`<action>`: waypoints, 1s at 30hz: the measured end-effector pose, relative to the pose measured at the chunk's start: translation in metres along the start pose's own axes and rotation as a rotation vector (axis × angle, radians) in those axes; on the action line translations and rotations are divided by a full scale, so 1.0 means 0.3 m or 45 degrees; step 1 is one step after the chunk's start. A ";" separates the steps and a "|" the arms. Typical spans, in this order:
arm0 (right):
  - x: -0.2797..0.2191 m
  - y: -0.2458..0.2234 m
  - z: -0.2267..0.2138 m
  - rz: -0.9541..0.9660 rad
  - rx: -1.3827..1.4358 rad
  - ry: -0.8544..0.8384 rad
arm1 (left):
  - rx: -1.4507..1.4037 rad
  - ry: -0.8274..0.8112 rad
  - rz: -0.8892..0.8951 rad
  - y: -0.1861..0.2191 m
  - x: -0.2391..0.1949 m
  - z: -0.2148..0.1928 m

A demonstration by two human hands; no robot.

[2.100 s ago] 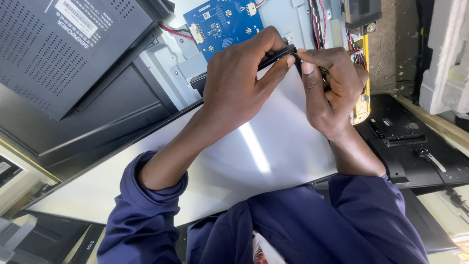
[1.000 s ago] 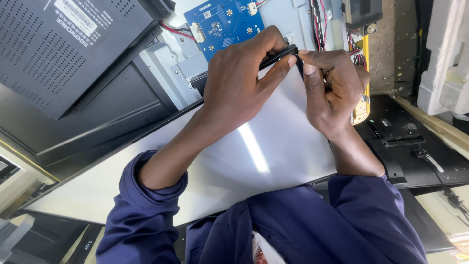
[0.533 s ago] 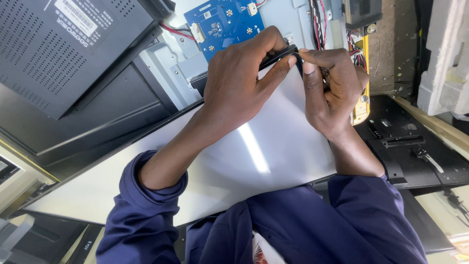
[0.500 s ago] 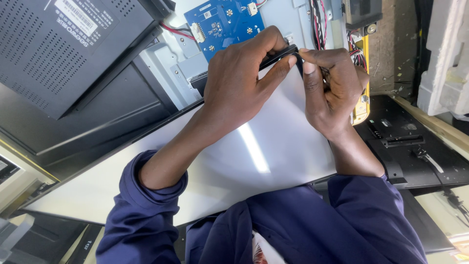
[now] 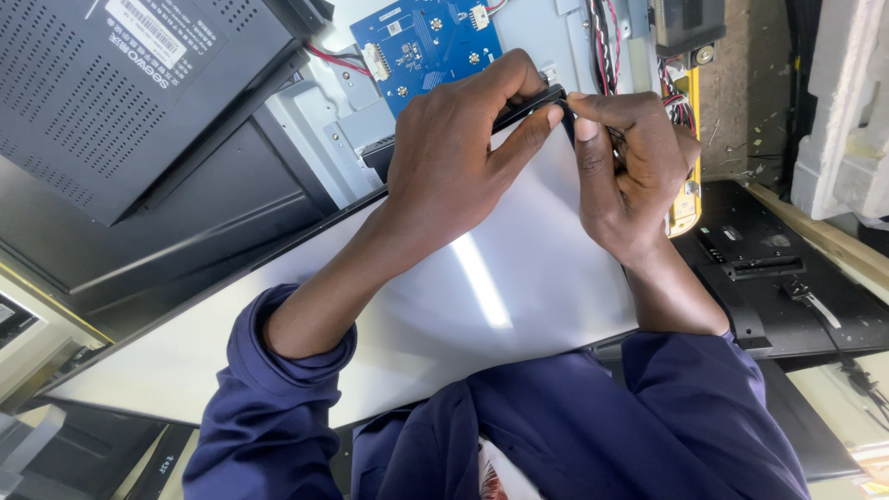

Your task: The person uses a small metal tool to pry and adjust the bezel along the edges of a flat-screen monitor. They work on the top and side edges, carefully manipulating the frame to align it with the screen panel.

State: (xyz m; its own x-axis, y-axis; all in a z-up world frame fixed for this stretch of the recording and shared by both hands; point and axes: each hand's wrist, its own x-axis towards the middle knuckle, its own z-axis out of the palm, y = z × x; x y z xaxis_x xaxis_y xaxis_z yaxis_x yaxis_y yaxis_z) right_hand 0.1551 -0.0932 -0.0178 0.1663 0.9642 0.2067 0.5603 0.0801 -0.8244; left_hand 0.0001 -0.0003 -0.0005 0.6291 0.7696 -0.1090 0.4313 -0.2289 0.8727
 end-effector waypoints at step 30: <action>-0.007 0.013 0.002 -0.021 -0.027 0.017 | -0.003 0.009 0.014 -0.002 0.000 0.002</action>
State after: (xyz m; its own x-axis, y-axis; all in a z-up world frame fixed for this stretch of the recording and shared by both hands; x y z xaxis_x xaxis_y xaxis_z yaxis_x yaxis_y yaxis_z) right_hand 0.1564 -0.0947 -0.0217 0.1678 0.9592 0.2276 0.5802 0.0905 -0.8094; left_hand 0.0003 -0.0004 -0.0012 0.6294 0.7711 -0.0964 0.4227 -0.2357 0.8751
